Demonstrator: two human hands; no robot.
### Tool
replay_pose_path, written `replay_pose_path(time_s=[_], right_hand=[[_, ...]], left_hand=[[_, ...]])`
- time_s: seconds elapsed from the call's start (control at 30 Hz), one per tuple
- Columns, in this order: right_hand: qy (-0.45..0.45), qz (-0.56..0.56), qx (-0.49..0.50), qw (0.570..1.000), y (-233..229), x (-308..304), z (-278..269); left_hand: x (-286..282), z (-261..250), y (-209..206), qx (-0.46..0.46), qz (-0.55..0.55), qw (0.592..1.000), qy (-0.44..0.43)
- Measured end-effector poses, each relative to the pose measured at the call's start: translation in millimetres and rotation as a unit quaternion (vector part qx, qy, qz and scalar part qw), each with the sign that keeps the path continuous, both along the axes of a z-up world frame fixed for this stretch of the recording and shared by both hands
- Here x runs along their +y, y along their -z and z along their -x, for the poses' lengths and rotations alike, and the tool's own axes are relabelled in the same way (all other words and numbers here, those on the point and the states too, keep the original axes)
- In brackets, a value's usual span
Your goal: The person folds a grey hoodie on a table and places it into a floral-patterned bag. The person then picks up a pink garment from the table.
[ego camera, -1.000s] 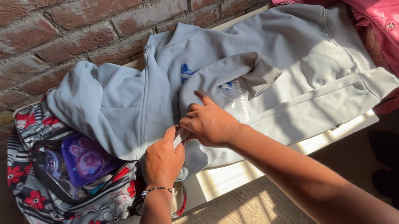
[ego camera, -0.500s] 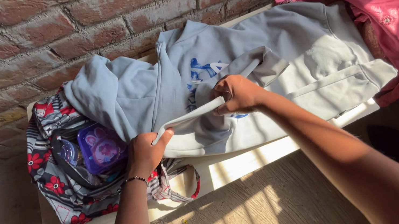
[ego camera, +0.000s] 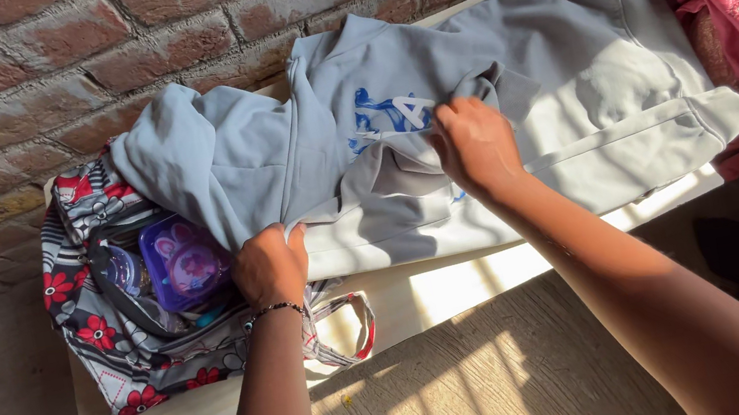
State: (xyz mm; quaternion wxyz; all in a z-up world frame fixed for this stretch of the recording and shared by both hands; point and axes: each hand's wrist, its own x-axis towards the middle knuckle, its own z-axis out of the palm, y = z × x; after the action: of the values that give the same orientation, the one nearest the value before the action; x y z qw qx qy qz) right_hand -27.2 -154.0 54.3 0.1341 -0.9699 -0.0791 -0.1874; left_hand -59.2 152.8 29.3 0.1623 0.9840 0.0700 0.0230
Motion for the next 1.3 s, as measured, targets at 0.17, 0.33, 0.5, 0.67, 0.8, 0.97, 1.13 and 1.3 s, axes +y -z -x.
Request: replay_pose_path(time_s=[0.17,0.33,0.5,0.67,0.8,0.97,1.13,1.3], right_hand=[[0.027,-0.009,0.349,0.937,24.8,-21.8,20.7],[0.031,-0.003,0.369,0.929,34.5,-10.7,37.5],[0.04,-0.011,0.31,0.95,33.6,-0.2,45.0],[0.069,-0.14,0.319,0.935,25.4,-7.2,37.1],[0.128,-0.126,0.129,0.975,17.8,-30.1,22.6],[-0.039,0.061,0.025,0.997,24.1,-67.6,-7.0],[-0.044,-0.102,0.034,0.993,24.2,-89.2,-31.9],[0.0,-0.434,0.124,0.892,-43.0,-122.3,-59.0]], left_hand=[[-13.0,4.9,4.5,-0.076,-0.097,0.992,0.039],[-15.5,10.7,27.6,-0.156,-0.126,0.977,0.075],[-13.4,7.7,27.8,-0.127,-0.137,0.979,0.078],[-38.6,9.7,1.6,-0.138,-0.133,0.978,0.079],[-64.0,1.2,-10.9,-0.265,-0.108,0.942,0.173],[-93.3,-6.7,14.3,-0.204,-0.047,0.916,0.343],[-125.7,-10.0,51.5,-0.02,-0.011,0.926,0.376],[-114.7,-5.3,53.9,0.04,0.118,0.964,0.233]])
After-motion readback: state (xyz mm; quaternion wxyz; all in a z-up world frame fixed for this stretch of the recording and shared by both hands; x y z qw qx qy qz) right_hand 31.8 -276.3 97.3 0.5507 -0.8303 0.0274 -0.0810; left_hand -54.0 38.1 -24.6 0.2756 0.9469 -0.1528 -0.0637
